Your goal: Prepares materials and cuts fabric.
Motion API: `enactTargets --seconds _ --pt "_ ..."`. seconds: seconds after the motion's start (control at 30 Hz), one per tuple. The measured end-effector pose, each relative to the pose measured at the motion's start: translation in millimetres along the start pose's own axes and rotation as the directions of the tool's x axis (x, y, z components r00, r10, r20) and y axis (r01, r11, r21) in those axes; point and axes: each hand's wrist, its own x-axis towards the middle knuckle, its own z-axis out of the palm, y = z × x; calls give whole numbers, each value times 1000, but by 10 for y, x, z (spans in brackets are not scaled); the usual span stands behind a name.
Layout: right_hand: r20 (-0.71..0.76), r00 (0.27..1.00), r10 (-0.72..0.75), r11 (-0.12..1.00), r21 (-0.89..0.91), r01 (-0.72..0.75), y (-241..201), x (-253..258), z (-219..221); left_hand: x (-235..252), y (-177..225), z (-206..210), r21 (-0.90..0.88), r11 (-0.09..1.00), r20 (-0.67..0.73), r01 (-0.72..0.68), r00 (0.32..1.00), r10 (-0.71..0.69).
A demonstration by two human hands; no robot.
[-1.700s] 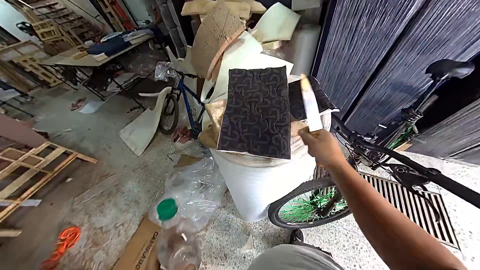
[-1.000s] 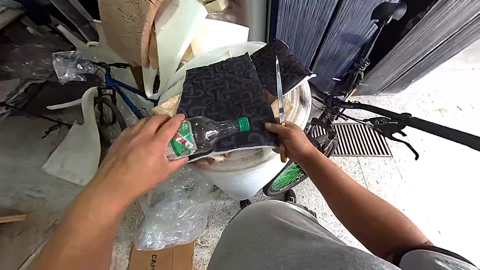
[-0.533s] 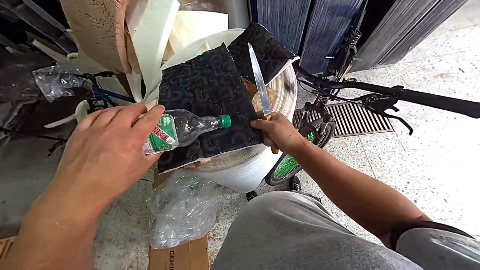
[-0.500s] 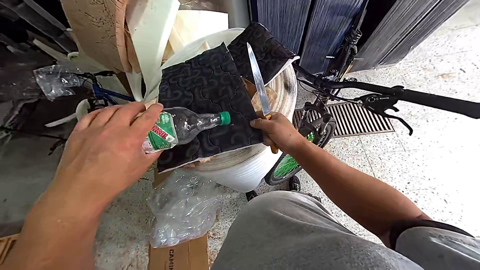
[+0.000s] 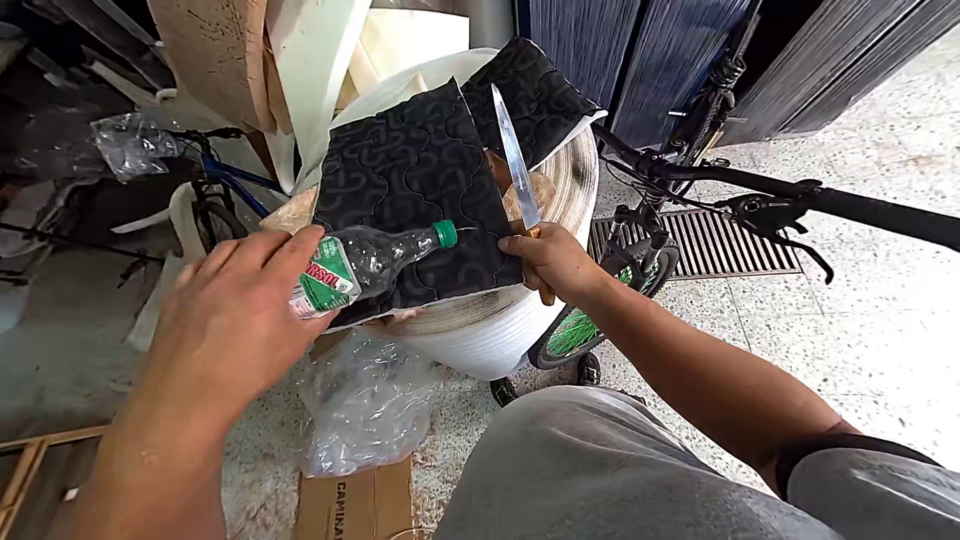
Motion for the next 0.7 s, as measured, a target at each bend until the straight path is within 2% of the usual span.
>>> enactTargets --seconds 0.2,0.3,0.37,0.43,0.47,0.53,0.6,0.63,0.7 --pt "-9 999 31 999 -11 -31 -53 -28 -8 -200 -57 113 -78 993 59 93 994 -89" --pt "-28 999 20 999 -36 -21 -61 -54 -41 -297 -46 173 -206 955 131 212 973 -188" --pt "-87 996 -37 995 -90 29 -85 -103 -129 -328 37 221 -353 881 190 314 946 -261" --pt "-172 979 -109 978 -197 74 -111 -183 -301 -262 221 293 -589 731 194 344 939 -285" --pt "-229 963 -141 964 -251 82 -124 -244 -405 -181 351 340 -732 609 178 305 949 -262" --pt "-332 924 -191 949 -302 88 -151 -391 -629 116 733 416 -949 262 111 174 965 -238" --pt "-395 892 -222 947 -304 101 -187 -574 -822 604 1177 495 -998 -63 12 -5 963 -269" --pt "-415 879 -237 948 -297 116 -195 -671 -897 909 1399 543 -985 -147 -42 -93 948 -317" --pt "-415 867 -277 947 -272 172 -197 -817 -1065 1569 1793 681 -962 -193 -97 -193 902 -421"
